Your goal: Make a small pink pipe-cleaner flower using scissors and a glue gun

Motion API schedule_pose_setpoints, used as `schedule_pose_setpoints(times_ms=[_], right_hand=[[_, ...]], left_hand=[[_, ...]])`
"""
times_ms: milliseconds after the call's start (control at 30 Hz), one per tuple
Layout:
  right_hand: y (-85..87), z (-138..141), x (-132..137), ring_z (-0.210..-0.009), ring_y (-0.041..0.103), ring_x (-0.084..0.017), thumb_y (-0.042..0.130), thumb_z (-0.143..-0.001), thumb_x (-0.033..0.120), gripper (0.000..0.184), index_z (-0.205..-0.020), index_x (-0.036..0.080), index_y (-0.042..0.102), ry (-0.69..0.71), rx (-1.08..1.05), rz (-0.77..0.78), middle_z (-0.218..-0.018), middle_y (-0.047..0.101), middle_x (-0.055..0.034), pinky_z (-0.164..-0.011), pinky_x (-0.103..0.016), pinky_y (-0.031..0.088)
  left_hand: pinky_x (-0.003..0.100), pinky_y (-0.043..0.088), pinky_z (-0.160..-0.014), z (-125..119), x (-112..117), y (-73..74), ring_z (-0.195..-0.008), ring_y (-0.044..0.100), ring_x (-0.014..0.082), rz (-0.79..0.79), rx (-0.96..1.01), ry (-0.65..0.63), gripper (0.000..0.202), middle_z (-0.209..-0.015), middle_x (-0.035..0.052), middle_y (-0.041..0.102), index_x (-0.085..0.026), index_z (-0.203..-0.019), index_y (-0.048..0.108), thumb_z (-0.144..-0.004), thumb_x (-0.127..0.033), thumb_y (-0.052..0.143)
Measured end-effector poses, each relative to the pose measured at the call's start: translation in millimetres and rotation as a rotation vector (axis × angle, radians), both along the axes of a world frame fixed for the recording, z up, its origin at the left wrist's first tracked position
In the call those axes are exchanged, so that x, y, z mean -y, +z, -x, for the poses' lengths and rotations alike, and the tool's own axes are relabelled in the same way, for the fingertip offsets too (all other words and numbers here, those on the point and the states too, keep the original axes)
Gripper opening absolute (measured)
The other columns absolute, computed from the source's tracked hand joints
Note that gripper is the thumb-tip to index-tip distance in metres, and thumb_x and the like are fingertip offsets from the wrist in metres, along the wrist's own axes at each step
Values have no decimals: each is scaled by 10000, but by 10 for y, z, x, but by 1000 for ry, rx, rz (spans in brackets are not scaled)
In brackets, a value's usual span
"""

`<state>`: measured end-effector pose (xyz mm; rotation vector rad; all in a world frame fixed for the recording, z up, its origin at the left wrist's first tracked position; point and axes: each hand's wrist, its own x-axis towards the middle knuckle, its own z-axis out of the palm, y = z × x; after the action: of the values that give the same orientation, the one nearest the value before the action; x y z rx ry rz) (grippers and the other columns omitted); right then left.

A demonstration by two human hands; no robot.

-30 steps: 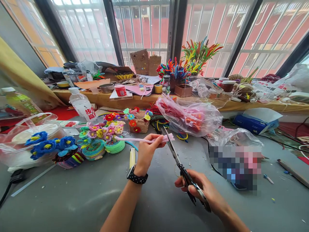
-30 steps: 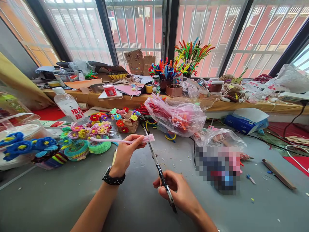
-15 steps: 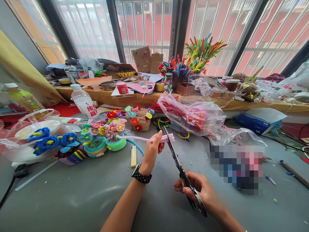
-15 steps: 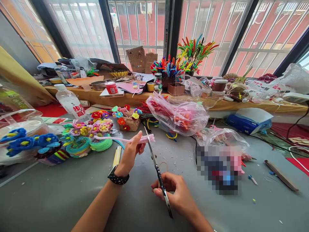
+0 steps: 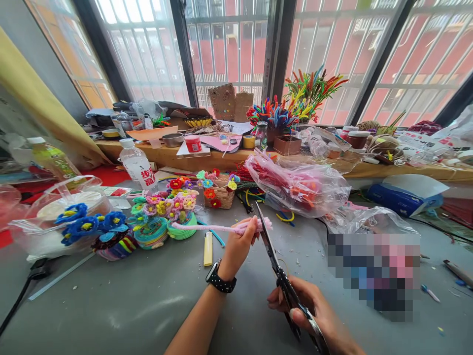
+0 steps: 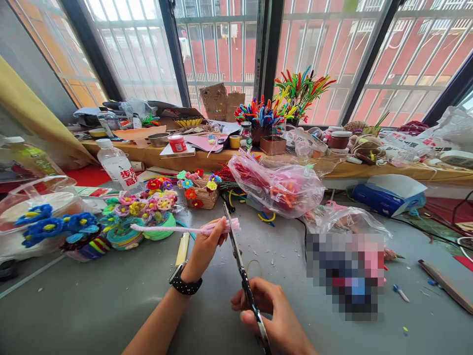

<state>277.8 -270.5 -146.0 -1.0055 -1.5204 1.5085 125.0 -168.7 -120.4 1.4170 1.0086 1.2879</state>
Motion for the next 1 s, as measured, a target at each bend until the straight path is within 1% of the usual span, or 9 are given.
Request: schedule_pose_setpoints(times_ms=[100,167,233,300,400,567,733,867,1000], right_hand=[[-6,-7,-6,-818,547,-222,530,-607,631,538,-830,141,542,5,3,-25,-865,585,-104,-748,-342,425],[-7,2,0,-770,545,-208,522,-595,653,554,-798,137,528,6,16,-36,-810,574,-92,-704,-321,427],[-7,26,16,-681,553,-183,482,-599,684,567,-748,138,497,12,-7,-20,-748,560,-77,-630,-293,424],[-10,61,33,-554,535,-132,462,-606,693,560,-718,145,454,20,-47,19,-697,536,-50,-533,-250,399],[-36,102,47,-433,462,-68,522,-598,651,522,-718,153,419,37,-85,88,-622,490,-4,-440,-200,348],[-105,83,34,-372,388,-51,529,-614,625,532,-809,137,449,44,-141,124,-505,464,30,-392,-188,342],[-82,84,22,-335,382,-46,531,-600,631,498,-692,154,422,23,-131,118,-466,458,34,-353,-174,317],[-72,106,11,-340,397,-50,560,-570,625,495,-661,165,402,28,-79,128,-469,466,31,-360,-180,332],[-120,94,10,-346,395,-52,552,-605,596,461,-674,167,397,30,-42,140,-482,462,34,-359,-180,329]], left_hand=[[220,222,-399,-15,28,5,-405,297,70,-35,-63,-29,385,-439,-52,355,-174,-499,421,-748,-468,427],[223,228,-412,-30,45,3,-421,300,74,-60,-98,-40,391,-448,-47,355,-175,-482,404,-762,-447,413],[226,231,-421,-43,54,-10,-429,303,77,-64,-127,-56,394,-454,-44,360,-176,-472,389,-771,-432,403],[228,229,-422,-52,56,-30,-427,299,79,-50,-139,-71,392,-448,-47,347,-177,-476,390,-776,-427,394],[228,225,-422,-62,57,-58,-423,297,78,-29,-122,-81,385,-447,-51,332,-176,-495,399,-784,-430,381],[226,219,-411,-80,66,-64,-413,286,73,-1,-82,-38,387,-447,-51,346,-179,-494,391,-767,-453,390],[228,222,-412,-103,79,-73,-413,280,73,-2,-62,-40,393,-452,-52,337,-184,-490,377,-766,-464,385],[229,228,-415,-108,71,-84,-418,284,76,-12,-54,-40,392,-452,-51,338,-185,-486,380,-757,-468,397],[227,225,-413,-89,57,-74,-420,275,75,-20,-62,-27,375,-449,-52,332,-184,-490,388,-754,-448,412]])
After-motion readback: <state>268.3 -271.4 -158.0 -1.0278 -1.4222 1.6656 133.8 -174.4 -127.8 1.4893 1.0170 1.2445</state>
